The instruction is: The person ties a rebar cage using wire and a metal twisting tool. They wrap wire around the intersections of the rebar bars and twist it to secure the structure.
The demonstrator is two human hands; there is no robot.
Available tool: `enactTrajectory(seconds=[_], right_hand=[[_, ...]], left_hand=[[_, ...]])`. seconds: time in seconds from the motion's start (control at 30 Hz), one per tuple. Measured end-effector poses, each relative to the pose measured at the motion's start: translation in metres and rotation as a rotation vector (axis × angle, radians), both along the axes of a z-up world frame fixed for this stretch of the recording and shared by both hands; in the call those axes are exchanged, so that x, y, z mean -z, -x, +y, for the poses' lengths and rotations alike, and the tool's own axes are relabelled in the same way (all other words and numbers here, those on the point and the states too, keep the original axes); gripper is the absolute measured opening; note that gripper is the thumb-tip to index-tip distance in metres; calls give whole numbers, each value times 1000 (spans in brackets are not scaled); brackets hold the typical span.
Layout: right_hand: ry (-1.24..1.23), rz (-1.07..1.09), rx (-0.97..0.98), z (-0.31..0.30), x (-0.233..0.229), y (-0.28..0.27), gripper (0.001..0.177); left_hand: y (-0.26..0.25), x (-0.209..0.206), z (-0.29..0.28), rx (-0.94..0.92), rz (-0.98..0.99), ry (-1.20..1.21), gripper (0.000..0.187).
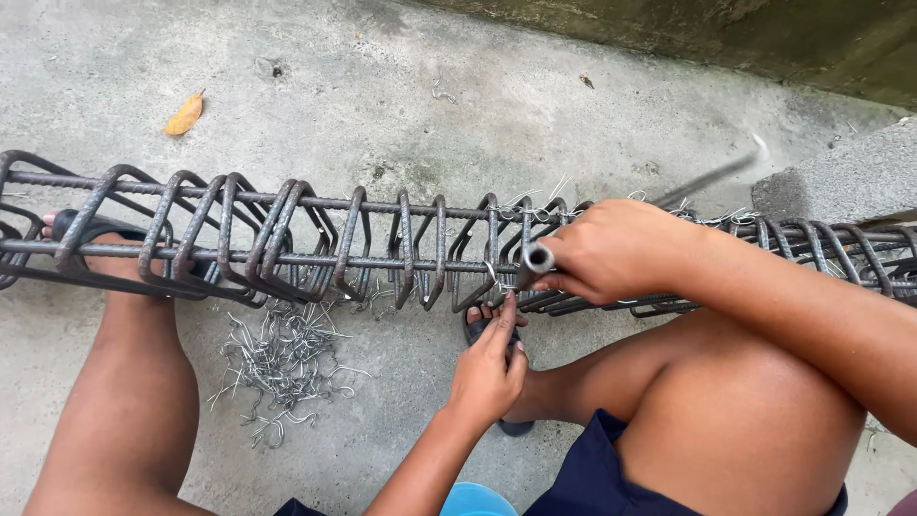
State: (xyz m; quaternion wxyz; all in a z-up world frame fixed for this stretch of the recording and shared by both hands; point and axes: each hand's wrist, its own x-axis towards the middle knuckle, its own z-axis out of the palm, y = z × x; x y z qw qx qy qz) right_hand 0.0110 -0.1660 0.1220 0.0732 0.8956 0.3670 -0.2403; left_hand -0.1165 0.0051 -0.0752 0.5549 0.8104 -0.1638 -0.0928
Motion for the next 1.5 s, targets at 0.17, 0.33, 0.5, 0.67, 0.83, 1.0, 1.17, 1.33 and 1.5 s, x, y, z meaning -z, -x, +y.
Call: enactTrajectory(seconds=[0.17, 0.33, 0.5, 0.67, 0.83, 1.0, 1.17, 1.33, 1.5], right_hand=[[-161, 2, -9, 0, 3, 2, 28], [-70, -67, -115, -9, 13, -2, 24], [-96, -70, -101, -8, 20, -2, 15], [-34, -139, -275, -1, 10, -5, 13], [-4, -27, -115, -8, 19, -9, 8], [-49, -72, -93, -4, 9, -6, 14], [37, 88, 215, 11, -2, -5, 25], [29, -92, 508, 11, -35, -15, 48], [198, -194, 574, -2, -36, -15, 51]], left_hand=[[-1, 1, 1, 20, 3, -63, 74], [-3, -3, 3, 19, -14, -77, 74], [-1, -2, 2, 6, -33, -95, 72], [-3, -3, 4, -6, -43, -92, 70], [-3, -4, 3, -10, -50, -88, 70], [-2, -1, 5, -27, -76, -98, 69], [-3, -7, 5, -39, -118, -77, 68], [-3, -4, 4, -113, -51, 35, 63], [-6, -12, -5, -165, 21, 231, 64]])
